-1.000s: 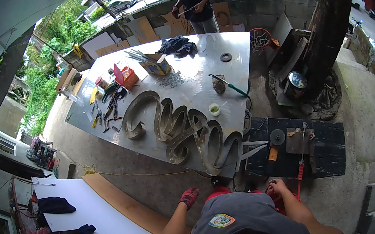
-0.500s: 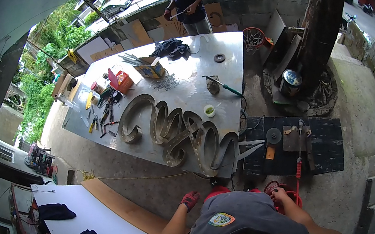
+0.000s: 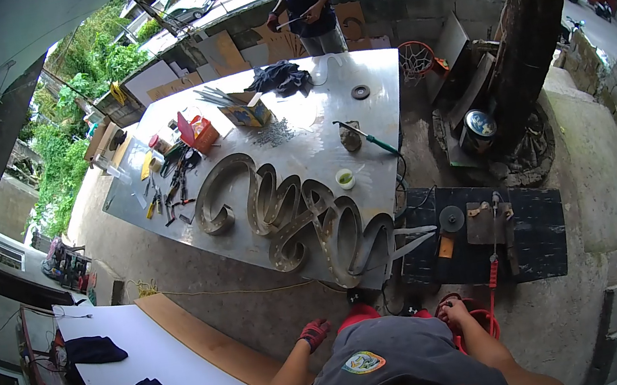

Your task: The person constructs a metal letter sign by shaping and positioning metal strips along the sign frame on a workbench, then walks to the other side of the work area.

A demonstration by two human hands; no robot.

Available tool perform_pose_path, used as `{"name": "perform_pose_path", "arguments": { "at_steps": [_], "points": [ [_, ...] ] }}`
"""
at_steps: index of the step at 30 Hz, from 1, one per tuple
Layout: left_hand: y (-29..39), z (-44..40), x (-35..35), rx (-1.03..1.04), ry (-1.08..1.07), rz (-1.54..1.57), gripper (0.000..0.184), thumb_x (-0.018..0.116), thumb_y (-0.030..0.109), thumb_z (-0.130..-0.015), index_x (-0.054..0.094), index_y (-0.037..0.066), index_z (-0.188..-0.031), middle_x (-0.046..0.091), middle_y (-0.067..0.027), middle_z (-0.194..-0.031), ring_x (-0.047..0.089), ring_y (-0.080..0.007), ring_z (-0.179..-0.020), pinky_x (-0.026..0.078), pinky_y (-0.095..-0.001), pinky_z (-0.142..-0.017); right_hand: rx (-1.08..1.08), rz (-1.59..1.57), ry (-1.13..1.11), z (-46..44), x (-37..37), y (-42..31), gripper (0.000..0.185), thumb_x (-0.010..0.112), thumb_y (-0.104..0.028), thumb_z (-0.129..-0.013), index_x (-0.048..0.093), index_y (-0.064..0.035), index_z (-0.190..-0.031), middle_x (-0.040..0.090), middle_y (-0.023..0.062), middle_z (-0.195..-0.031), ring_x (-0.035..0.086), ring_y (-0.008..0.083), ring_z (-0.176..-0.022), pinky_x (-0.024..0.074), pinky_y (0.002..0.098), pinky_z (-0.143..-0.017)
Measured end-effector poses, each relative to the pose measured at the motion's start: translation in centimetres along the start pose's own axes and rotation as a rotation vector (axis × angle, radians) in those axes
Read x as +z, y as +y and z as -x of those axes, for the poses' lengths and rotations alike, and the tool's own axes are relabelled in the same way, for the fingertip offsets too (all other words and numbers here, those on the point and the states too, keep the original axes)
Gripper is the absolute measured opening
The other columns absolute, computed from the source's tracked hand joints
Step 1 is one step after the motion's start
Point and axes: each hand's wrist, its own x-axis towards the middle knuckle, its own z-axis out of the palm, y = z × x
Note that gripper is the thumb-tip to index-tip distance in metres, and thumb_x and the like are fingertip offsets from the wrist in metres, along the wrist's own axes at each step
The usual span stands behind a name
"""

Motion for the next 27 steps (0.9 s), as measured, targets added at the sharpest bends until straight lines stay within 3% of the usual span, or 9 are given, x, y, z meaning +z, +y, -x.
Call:
{"name": "perform_pose_path", "arguments": {
  "at_steps": [3,7,9,11,13,16,17,27],
  "points": [
    [0.0,0.3,0.0,-0.017,0.000,-0.009,0.053,0.057,0.037,-0.088,0.053,0.000,-0.126,0.067,-0.0137,-0.107,0.064,-0.0220,-0.098,0.048,-0.0314,-0.084,0.062,-0.187,-0.080,-1.9,-0.1,3.4,0.015,0.053,-0.005,-0.091,0.061,-0.0044,-0.103,0.065,0.0085,-0.078,0.061,0.0170,-0.061,0.0490,0.0294,-0.048],
    [-0.6,0.1,0.6,-0.005,-0.007,-0.023,0.054,0.057,0.038,-0.089,0.052,0.000,-0.127,0.067,-0.0135,-0.106,0.064,-0.0214,-0.096,0.049,-0.0317,-0.082,0.070,-0.037,-0.020,1.4,-0.4,2.0,0.015,0.053,-0.004,-0.091,0.060,-0.0044,-0.104,0.065,0.0089,-0.078,0.061,0.0177,-0.060,0.0491,0.0302,-0.048],
    [1.0,1.4,0.9,-0.033,-0.031,0.017,0.054,0.057,0.038,-0.089,0.052,0.001,-0.128,0.068,-0.0131,-0.106,0.064,-0.0215,-0.096,0.049,-0.0321,-0.081,0.133,-0.075,-0.012,2.0,-0.6,1.7,0.014,0.050,-0.011,-0.094,0.059,-0.0090,-0.105,0.064,0.0065,-0.076,0.054,0.0141,-0.054,0.0435,0.0287,-0.046],
    [3.0,2.5,0.9,-0.032,-0.045,0.052,0.054,0.057,0.038,-0.089,0.052,0.001,-0.128,0.068,-0.0128,-0.106,0.064,-0.0217,-0.096,0.049,-0.0325,-0.081,0.119,-0.074,-0.001,2.3,-0.8,1.8,0.014,0.051,-0.010,-0.093,0.060,-0.0088,-0.105,0.064,0.0072,-0.076,0.055,0.0155,-0.054,0.0442,0.0296,-0.047],
    [3.4,2.1,1.0,-0.071,-0.045,-0.102,0.054,0.057,0.038,-0.089,0.051,0.001,-0.129,0.068,-0.0131,-0.106,0.064,-0.0217,-0.096,0.049,-0.0328,-0.080,0.122,0.015,0.025,1.8,-0.9,2.0,0.014,0.051,-0.008,-0.093,0.060,-0.0066,-0.103,0.064,0.0080,-0.075,0.057,0.0171,-0.054,0.0460,0.0307,-0.049],
    [3.4,1.6,0.6,-0.029,-0.051,-0.093,0.053,0.056,0.037,-0.091,0.051,0.001,-0.128,0.067,-0.0133,-0.107,0.064,-0.0201,-0.093,0.049,-0.0324,-0.080,0.083,-0.099,0.027,1.5,-0.9,2.6,0.014,0.051,-0.008,-0.092,0.060,-0.0061,-0.103,0.064,0.0078,-0.075,0.056,0.0171,-0.054,0.0446,0.0300,-0.048],
    [3.1,2.1,0.7,0.006,-0.033,-0.078,0.050,0.054,0.036,-0.092,0.051,0.001,-0.128,0.066,-0.0125,-0.108,0.063,-0.0186,-0.089,0.049,-0.0324,-0.080,0.096,-0.073,0.035,1.9,-1.2,2.1,0.014,0.053,-0.007,-0.092,0.062,-0.0043,-0.102,0.066,0.0090,-0.080,0.062,0.0173,-0.062,0.0490,0.0296,-0.050],
    [2.4,0.7,1.4,0.016,-0.067,-0.069,0.055,0.056,0.034,-0.091,0.046,-0.001,-0.132,0.065,-0.0147,-0.109,0.063,-0.0197,-0.092,0.050,-0.0316,-0.079,0.056,-0.040,0.032,3.2,-1.5,1.4,0.015,0.054,-0.007,-0.091,0.062,-0.0045,-0.104,0.066,0.0085,-0.078,0.061,0.0168,-0.058,0.0505,0.0300,-0.050]
  ]
}}
